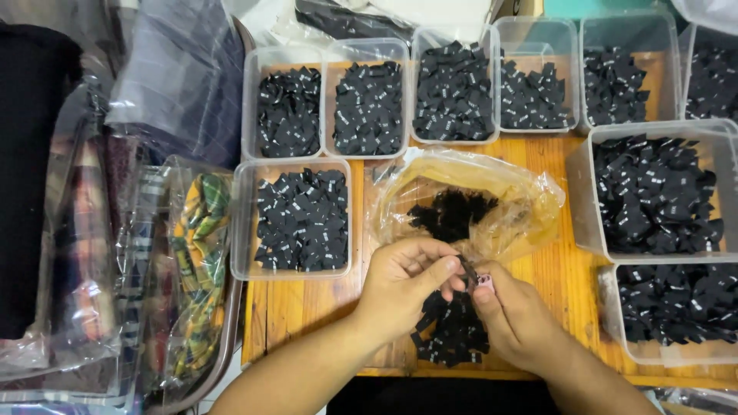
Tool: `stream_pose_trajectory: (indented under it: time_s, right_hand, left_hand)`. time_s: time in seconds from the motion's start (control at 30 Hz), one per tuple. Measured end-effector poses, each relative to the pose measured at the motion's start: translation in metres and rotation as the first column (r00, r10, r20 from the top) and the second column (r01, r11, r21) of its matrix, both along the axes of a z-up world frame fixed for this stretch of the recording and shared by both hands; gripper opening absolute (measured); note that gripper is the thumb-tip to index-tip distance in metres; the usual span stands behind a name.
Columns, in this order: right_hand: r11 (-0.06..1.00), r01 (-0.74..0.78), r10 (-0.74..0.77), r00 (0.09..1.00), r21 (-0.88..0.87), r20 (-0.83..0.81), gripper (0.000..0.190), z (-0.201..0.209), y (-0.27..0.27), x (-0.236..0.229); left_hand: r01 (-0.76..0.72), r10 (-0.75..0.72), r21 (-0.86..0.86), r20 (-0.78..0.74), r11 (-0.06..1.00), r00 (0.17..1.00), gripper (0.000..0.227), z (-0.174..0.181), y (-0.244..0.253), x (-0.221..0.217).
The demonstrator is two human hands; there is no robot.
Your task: The person uses pink scissors to cut small black fabric pieces from a larger sheet inside a clear plastic bag. They then pick up the cut pieces and place them into a clear plastic container on the table.
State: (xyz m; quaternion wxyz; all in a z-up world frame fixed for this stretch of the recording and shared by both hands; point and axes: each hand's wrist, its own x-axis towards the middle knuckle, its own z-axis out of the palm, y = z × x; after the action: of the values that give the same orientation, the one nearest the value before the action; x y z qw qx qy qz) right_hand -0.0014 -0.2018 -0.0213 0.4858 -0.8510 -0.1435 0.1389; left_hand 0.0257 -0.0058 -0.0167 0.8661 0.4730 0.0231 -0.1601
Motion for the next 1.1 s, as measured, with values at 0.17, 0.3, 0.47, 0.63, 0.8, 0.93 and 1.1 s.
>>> stream_pose_trajectory:
  time_s: [0.17, 0.3, 0.47, 0.63, 0.8, 0.93, 1.1]
  right_hand:
    - [1.000, 0.018, -0.018, 1.000, 0.002, -0.013, 0.032, 0.001, 0.001, 0.000]
    - [0.999, 0.032, -0.032, 0.999, -0.010, -0.006, 0.036, -0.005, -0.001, 0.000]
    - [1.000, 0.029, -0.029, 1.000, -0.009, -0.011, 0.038, 0.000, 0.005, 0.002]
    - [0.998, 0.036, -0.035, 0.999, -0.044, 0.004, 0.038, -0.003, 0.005, 0.002]
    - [1.000, 0.019, -0.019, 1.000, -0.008, 0.002, 0.037, 0.003, 0.008, 0.004]
    - [0.999, 0.020, -0.020, 1.000, -0.029, 0.012, 0.037, 0.003, 0.009, 0.005]
    - [0.999, 0.019, -0.019, 1.000, -0.047, 0.007, 0.040, 0.003, 0.009, 0.005]
  left_hand:
    - [-0.017, 0.017, -0.009, 0.018, 1.000, 1.000, 0.008, -0.002, -0.003, -0.001]
    - [-0.014, 0.013, 0.060, 0.021, 0.998, 1.000, 0.007, 0.001, -0.002, 0.000]
    - [-0.026, 0.024, 0.081, 0.022, 0.996, 0.999, 0.006, 0.007, -0.001, -0.001]
    - [-0.034, 0.033, 0.098, 0.007, 0.995, 0.999, 0.004, 0.007, -0.003, -0.002]
    - [-0.055, 0.050, 0.115, 0.045, 0.992, 0.998, 0.004, 0.009, -0.003, -0.001]
    - [-0.051, 0.049, 0.125, 0.014, 0.991, 0.999, 0.005, 0.011, -0.002, -0.001]
    - [-0.060, 0.058, 0.128, 0.020, 0.990, 0.998, 0.006, 0.009, -0.003, -0.001]
